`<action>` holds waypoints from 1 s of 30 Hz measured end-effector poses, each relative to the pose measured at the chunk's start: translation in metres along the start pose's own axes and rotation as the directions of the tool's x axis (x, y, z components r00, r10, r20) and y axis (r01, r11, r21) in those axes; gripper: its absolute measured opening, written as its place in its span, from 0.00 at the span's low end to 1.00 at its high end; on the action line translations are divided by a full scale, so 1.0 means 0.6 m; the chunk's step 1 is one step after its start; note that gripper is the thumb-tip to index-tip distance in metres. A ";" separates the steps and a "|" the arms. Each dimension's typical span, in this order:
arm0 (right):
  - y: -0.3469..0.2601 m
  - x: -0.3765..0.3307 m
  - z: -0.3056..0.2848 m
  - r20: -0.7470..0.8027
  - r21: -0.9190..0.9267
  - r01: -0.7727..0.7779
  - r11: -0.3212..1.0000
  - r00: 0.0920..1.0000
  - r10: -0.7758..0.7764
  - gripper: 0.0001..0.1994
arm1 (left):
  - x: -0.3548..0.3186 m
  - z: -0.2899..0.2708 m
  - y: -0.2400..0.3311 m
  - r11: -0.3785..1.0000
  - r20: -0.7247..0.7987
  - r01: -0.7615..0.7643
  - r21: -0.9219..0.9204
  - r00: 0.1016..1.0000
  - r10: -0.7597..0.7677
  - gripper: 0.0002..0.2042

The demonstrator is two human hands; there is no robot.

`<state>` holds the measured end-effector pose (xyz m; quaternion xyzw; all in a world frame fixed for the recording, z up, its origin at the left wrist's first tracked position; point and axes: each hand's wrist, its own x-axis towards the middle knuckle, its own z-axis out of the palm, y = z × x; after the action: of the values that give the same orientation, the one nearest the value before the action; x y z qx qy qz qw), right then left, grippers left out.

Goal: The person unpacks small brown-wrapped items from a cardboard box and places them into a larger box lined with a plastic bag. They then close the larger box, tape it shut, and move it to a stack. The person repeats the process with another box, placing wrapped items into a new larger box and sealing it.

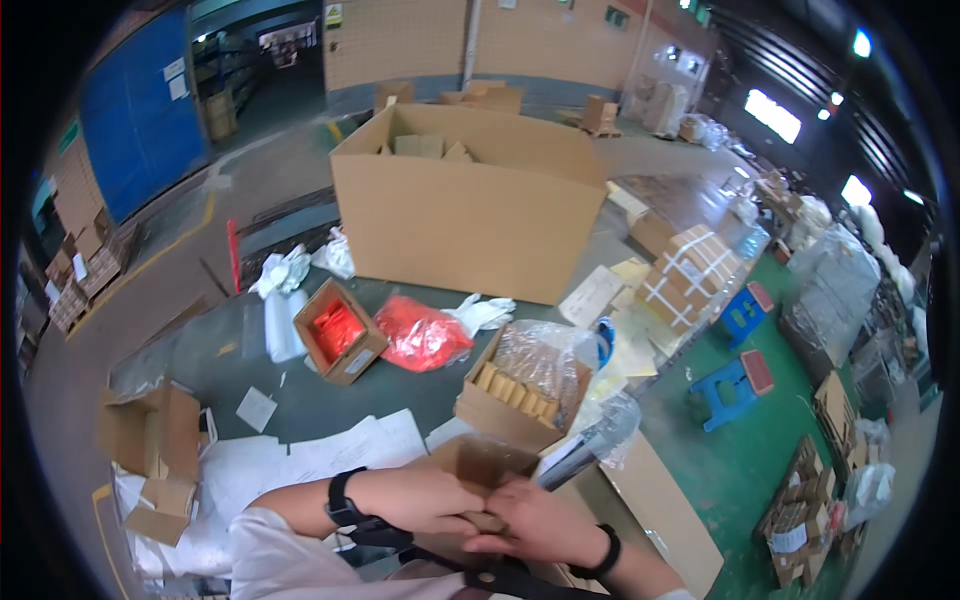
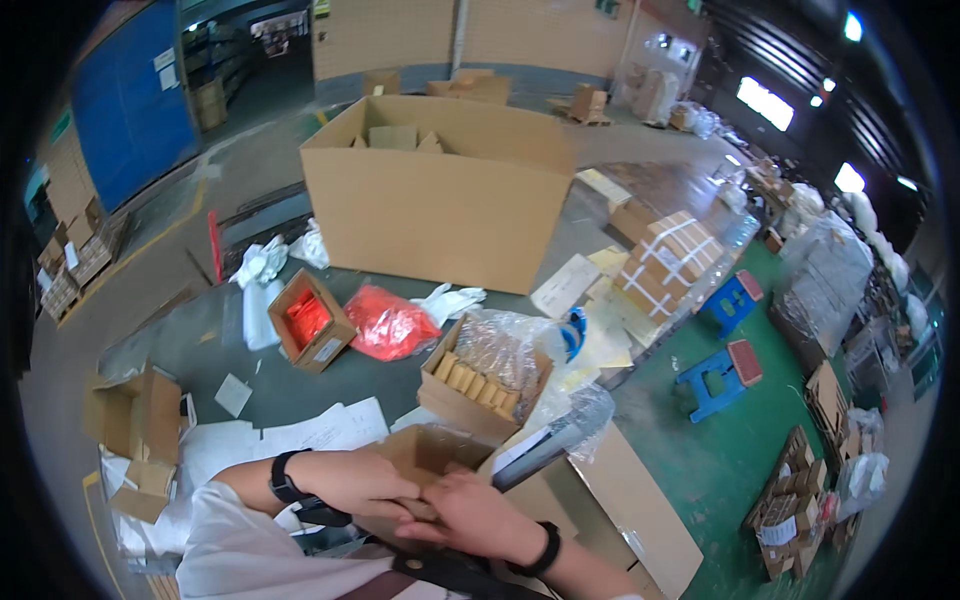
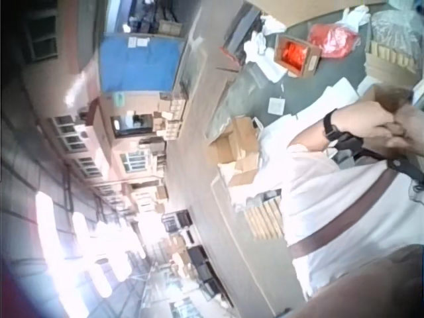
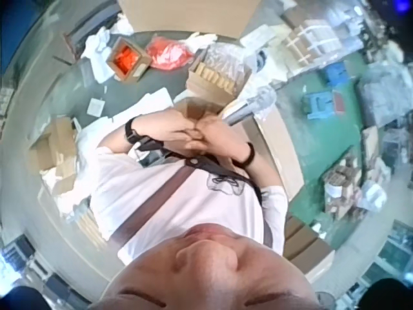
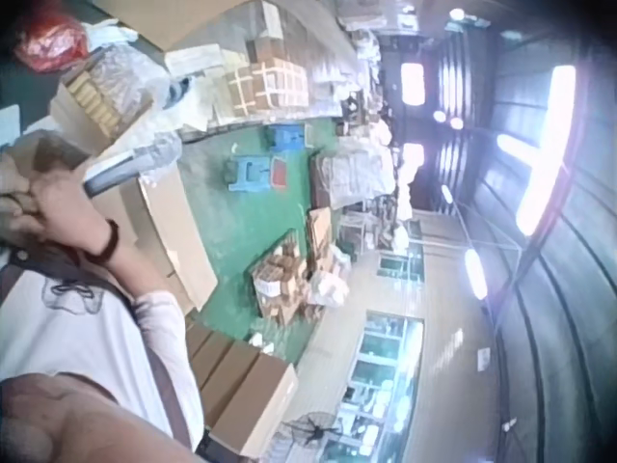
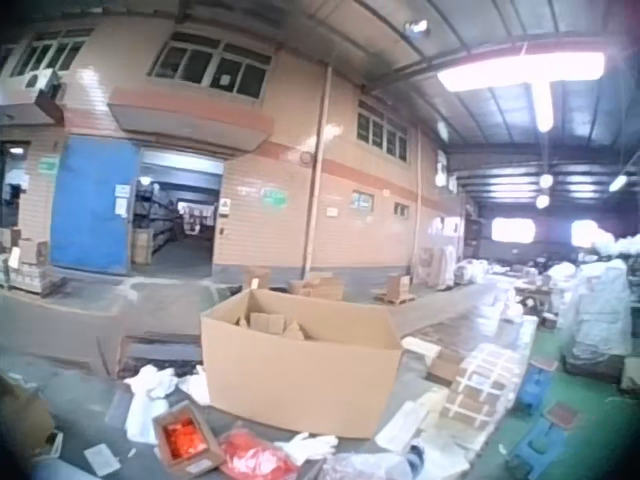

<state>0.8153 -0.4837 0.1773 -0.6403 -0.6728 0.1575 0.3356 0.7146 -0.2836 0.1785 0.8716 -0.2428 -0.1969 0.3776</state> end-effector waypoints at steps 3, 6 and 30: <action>0.007 -0.048 0.050 0.071 0.106 -0.008 0.994 0.997 0.001 0.16 | -0.037 0.056 -0.007 0.951 0.048 0.111 -0.290 0.994 -0.101 0.17; 0.005 -0.144 0.082 -0.145 0.261 -0.124 0.957 0.975 0.166 0.16 | -0.086 0.117 0.021 0.748 -0.048 0.253 -0.613 0.933 -0.356 0.18; -0.142 -0.228 0.186 -0.556 -0.052 -0.082 0.995 0.830 0.039 0.24 | -0.111 0.237 0.121 0.882 0.095 0.252 -0.397 0.968 -0.234 0.12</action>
<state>0.6720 -0.6028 0.1169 -0.6915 -0.5314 -0.0492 0.4869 0.5661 -0.3690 0.1534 0.7930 -0.0937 -0.3082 0.5171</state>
